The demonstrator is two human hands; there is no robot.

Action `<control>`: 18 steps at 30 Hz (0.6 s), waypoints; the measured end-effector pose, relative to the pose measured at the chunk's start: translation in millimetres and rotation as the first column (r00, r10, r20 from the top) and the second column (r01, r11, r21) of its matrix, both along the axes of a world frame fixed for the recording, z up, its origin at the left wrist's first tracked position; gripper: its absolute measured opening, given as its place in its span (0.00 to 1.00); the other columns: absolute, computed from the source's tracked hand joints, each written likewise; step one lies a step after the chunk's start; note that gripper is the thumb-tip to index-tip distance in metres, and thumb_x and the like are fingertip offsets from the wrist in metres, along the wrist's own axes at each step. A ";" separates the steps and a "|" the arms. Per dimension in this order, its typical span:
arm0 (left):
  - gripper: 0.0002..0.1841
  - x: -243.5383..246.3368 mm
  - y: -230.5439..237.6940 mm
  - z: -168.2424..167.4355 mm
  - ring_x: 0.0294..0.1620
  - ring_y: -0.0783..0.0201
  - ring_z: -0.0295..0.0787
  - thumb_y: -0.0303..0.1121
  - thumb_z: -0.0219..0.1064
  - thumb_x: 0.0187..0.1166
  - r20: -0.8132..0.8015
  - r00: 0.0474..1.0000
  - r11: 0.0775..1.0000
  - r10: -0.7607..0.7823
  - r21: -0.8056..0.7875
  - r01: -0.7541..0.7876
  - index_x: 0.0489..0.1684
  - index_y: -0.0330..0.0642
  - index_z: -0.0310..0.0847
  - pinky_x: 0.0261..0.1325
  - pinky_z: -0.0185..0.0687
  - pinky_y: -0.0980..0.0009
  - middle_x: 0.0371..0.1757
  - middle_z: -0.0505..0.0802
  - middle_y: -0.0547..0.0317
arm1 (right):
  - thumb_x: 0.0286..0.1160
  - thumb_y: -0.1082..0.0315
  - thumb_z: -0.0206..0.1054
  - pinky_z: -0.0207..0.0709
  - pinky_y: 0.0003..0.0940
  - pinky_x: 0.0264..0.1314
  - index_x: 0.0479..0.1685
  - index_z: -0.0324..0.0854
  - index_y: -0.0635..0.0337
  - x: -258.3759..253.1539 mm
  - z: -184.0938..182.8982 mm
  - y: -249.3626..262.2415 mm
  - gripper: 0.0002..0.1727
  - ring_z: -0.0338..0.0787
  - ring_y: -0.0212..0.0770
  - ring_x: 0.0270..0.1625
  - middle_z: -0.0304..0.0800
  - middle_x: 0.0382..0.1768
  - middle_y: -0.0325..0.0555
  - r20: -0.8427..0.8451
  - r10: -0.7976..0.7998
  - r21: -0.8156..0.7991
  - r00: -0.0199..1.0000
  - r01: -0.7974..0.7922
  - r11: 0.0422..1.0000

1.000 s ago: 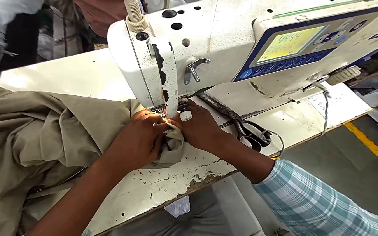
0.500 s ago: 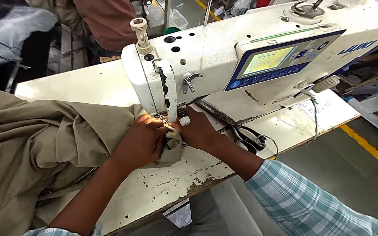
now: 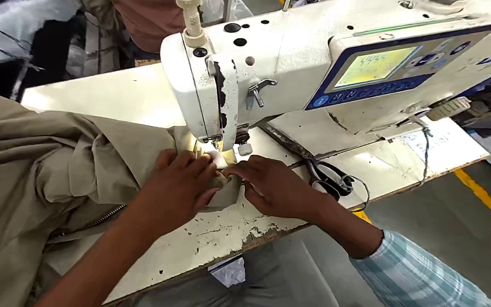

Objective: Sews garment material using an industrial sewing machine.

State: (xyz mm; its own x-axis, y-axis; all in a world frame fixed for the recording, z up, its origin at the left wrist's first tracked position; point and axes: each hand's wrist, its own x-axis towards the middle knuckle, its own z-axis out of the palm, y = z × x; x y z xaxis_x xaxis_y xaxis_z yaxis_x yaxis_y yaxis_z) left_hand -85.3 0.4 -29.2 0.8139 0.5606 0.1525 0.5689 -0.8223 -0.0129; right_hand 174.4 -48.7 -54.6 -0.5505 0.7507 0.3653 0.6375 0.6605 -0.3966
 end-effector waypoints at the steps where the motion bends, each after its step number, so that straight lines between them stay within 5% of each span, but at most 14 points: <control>1: 0.32 -3.7 8.2 5.5 0.65 0.47 0.85 0.63 0.45 0.86 -0.053 0.999 1.000 0.009 -0.002 -0.009 0.64 0.52 0.90 0.64 0.72 0.40 0.64 0.93 0.58 | 0.63 0.68 0.65 0.81 0.36 0.39 0.68 0.84 0.52 3.2 0.3 2.8 0.27 0.86 0.39 0.42 0.91 0.45 0.37 0.044 -0.013 -0.032 0.999 0.015 0.999; 4: 0.33 5.1 -0.2 30.7 0.50 0.44 0.88 0.63 0.48 0.86 -0.081 0.996 0.994 -0.049 0.089 0.056 0.36 0.45 0.91 0.52 0.75 0.42 0.38 0.92 0.53 | 0.58 0.67 0.74 0.87 0.41 0.44 0.71 0.84 0.51 10.3 7.8 2.1 0.31 0.90 0.37 0.47 0.91 0.54 0.37 0.092 0.032 -0.216 0.995 -0.012 0.976; 6: 0.27 37.4 -42.1 48.3 0.40 0.50 0.87 0.55 0.51 0.89 0.008 0.989 0.971 -0.146 0.190 0.142 0.28 0.48 0.87 0.47 0.76 0.50 0.29 0.88 0.58 | 0.53 0.65 0.81 0.87 0.46 0.46 0.61 0.88 0.53 9.0 16.7 3.6 0.28 0.91 0.40 0.48 0.91 0.53 0.40 0.056 0.146 -0.339 0.988 -0.119 0.933; 8: 0.23 51.9 -70.3 45.6 0.48 0.55 0.85 0.58 0.52 0.88 0.121 0.969 0.972 -0.217 0.112 0.204 0.39 0.52 0.86 0.57 0.70 0.53 0.38 0.89 0.63 | 0.54 0.59 0.83 0.84 0.48 0.48 0.49 0.89 0.60 1.2 18.3 -4.3 0.23 0.92 0.44 0.46 0.93 0.43 0.46 -0.038 0.241 -0.409 0.970 -0.235 0.882; 10: 0.29 25.8 -57.9 45.2 0.69 0.55 0.84 0.69 0.59 0.76 0.217 0.963 0.979 -0.159 -0.092 0.183 0.65 0.62 0.84 0.68 0.73 0.43 0.63 0.91 0.67 | 0.66 0.51 0.79 0.85 0.43 0.48 0.41 0.89 0.62 -1.8 13.2 -8.3 0.21 0.92 0.40 0.42 0.92 0.35 0.45 -0.165 0.205 -0.416 0.965 -0.257 0.872; 11: 0.39 -1.1 -43.3 50.1 0.79 0.55 0.77 0.74 0.64 0.67 0.185 0.979 0.982 -0.084 -0.154 0.113 0.78 0.68 0.76 0.72 0.70 0.39 0.76 0.84 0.69 | 0.69 0.48 0.79 0.87 0.35 0.49 0.44 0.89 0.60 0.5 11.6 -10.6 0.22 0.92 0.32 0.43 0.93 0.36 0.40 -0.252 0.136 -0.445 0.958 -0.240 0.863; 12: 0.51 -33.1 -25.9 57.3 0.85 0.48 0.70 0.75 0.72 0.55 0.108 0.994 0.986 0.005 -0.166 0.013 0.87 0.67 0.68 0.76 0.66 0.32 0.85 0.77 0.64 | 0.72 0.49 0.79 0.89 0.29 0.54 0.50 0.89 0.58 4.8 12.3 -12.5 0.21 0.92 0.25 0.47 0.95 0.40 0.35 -0.356 0.080 -0.479 0.931 -0.255 0.840; 14: 0.73 -92.3 4.6 73.2 0.89 0.24 0.56 0.53 0.93 0.29 -0.132 0.968 0.956 0.211 -0.180 -0.233 0.94 0.48 0.59 0.82 0.46 0.19 0.90 0.69 0.41 | 0.75 0.58 0.78 0.89 0.25 0.59 0.56 0.87 0.59 11.6 16.1 -17.7 0.17 0.93 0.23 0.52 0.96 0.46 0.33 -0.552 -0.019 -0.542 0.834 -0.340 0.769; 16: 0.56 -118.7 19.9 78.1 0.79 0.17 0.68 0.25 0.90 0.43 -0.304 0.890 0.916 0.341 -0.105 -0.387 0.86 0.32 0.67 0.81 0.48 0.21 0.75 0.81 0.24 | 0.78 0.67 0.74 0.89 0.25 0.61 0.59 0.86 0.58 12.9 20.3 -22.4 0.14 0.93 0.25 0.54 0.95 0.49 0.33 -0.688 -0.138 -0.575 0.712 -0.418 0.703; 18: 0.23 -123.0 29.6 73.8 0.56 0.23 0.86 0.14 0.73 0.61 -0.341 0.887 0.948 0.312 0.054 -0.313 0.59 0.22 0.79 0.66 0.71 0.28 0.50 0.89 0.25 | 0.75 0.71 0.74 0.90 0.27 0.59 0.58 0.87 0.55 10.7 21.1 -28.3 0.13 0.93 0.27 0.53 0.95 0.48 0.33 -0.745 -0.250 -0.590 0.618 -0.436 0.680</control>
State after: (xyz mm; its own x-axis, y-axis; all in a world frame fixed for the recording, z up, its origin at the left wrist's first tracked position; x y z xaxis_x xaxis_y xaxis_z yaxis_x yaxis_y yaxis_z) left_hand -208.3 29.9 44.6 0.5983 0.7946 -0.1036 0.7575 -0.6029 -0.2504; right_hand 185.0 -77.0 -33.4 -0.4288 0.8998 0.0812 -0.1535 0.0160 -0.9880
